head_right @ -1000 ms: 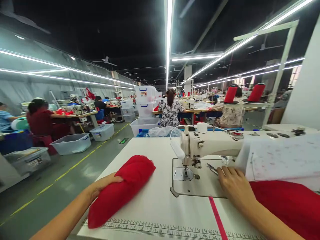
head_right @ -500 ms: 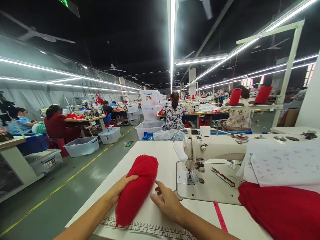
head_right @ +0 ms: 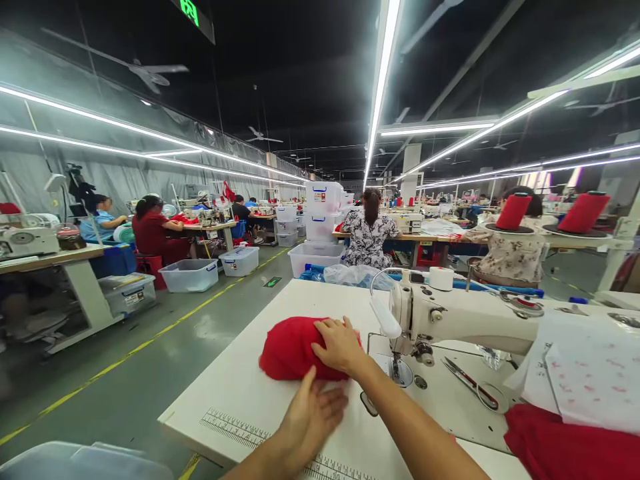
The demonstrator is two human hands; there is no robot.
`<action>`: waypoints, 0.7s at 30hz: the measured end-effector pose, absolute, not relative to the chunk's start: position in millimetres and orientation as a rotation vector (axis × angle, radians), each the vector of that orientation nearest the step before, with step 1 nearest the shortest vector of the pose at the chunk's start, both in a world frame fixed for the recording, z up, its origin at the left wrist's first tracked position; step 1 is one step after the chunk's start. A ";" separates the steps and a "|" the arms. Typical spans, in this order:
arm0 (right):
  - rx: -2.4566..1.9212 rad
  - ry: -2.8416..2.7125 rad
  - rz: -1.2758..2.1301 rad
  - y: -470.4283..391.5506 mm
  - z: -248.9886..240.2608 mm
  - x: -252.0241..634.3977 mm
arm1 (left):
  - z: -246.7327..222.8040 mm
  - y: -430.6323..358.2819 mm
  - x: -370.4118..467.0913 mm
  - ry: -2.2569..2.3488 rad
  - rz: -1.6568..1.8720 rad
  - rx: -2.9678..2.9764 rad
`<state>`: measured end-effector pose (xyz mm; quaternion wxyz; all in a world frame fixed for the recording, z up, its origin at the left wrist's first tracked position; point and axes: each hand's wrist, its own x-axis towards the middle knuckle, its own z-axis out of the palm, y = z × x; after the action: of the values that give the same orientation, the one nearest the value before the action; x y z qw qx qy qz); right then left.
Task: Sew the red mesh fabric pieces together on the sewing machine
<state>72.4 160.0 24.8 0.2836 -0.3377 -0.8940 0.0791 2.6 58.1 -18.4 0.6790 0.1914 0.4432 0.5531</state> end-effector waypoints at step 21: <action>-1.077 -1.840 0.596 174.1 -51.6 70.4 | 4.1 132.9 -94.1 1.831 1.055 2.338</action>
<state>70.4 174.1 -51.6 0.4476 -0.4349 -0.7433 0.2406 -94.1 132.9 4.1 -0.0050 0.7418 0.5811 0.3347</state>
